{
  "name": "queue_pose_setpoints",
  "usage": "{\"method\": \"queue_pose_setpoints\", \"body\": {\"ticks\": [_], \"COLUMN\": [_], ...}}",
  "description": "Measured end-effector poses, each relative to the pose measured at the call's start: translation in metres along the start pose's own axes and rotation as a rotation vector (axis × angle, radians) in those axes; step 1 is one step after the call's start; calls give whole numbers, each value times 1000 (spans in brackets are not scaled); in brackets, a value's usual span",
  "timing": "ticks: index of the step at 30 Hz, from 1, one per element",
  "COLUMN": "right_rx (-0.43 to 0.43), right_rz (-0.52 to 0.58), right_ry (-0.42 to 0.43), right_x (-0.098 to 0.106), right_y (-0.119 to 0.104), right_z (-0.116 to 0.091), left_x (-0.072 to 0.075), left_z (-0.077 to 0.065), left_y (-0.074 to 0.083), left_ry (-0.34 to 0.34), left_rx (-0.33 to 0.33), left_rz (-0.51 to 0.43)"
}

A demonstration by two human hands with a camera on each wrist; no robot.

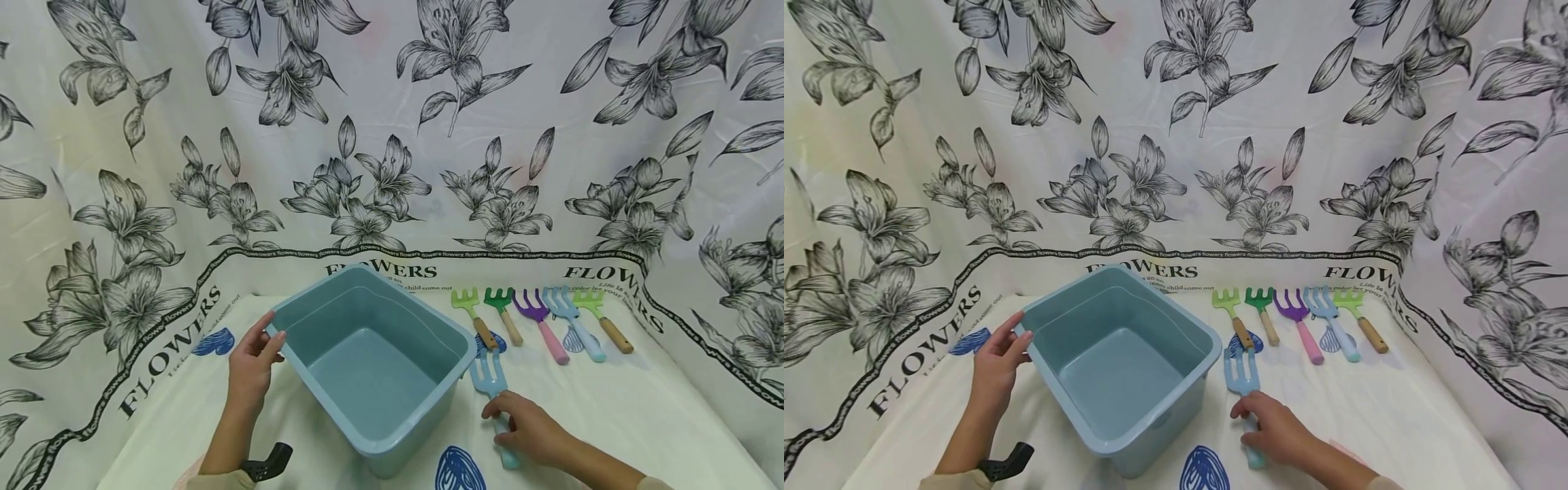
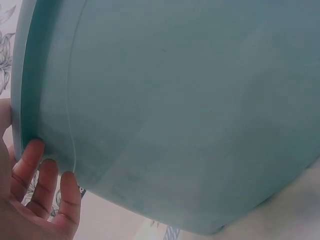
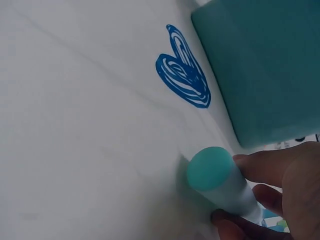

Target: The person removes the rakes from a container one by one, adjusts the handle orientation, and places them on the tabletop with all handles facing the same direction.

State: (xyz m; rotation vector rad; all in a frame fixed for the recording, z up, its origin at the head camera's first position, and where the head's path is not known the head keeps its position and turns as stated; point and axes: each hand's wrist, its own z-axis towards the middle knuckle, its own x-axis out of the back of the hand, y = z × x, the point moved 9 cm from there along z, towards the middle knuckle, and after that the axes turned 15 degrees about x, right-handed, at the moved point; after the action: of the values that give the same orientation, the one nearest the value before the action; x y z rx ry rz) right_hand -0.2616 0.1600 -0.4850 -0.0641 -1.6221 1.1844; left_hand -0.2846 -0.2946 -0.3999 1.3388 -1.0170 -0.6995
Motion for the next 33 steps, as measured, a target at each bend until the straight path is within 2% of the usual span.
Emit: {"method": "queue_pose_setpoints", "body": {"ticks": [7, 22, 33], "right_rx": [-32, -83, -62], "right_rz": [-5, 13, 7], "right_ry": [25, 42, 26], "right_x": [3, 4, 5], "right_y": [3, 7, 10], "right_z": [0, -4, -3], "left_x": [0, 1, 1], "left_z": [0, -1, -1], "left_y": [1, 3, 2], "left_ry": [-5, -7, -3], "left_rx": [-6, -9, -12], "left_rz": [-39, -34, -23]}}
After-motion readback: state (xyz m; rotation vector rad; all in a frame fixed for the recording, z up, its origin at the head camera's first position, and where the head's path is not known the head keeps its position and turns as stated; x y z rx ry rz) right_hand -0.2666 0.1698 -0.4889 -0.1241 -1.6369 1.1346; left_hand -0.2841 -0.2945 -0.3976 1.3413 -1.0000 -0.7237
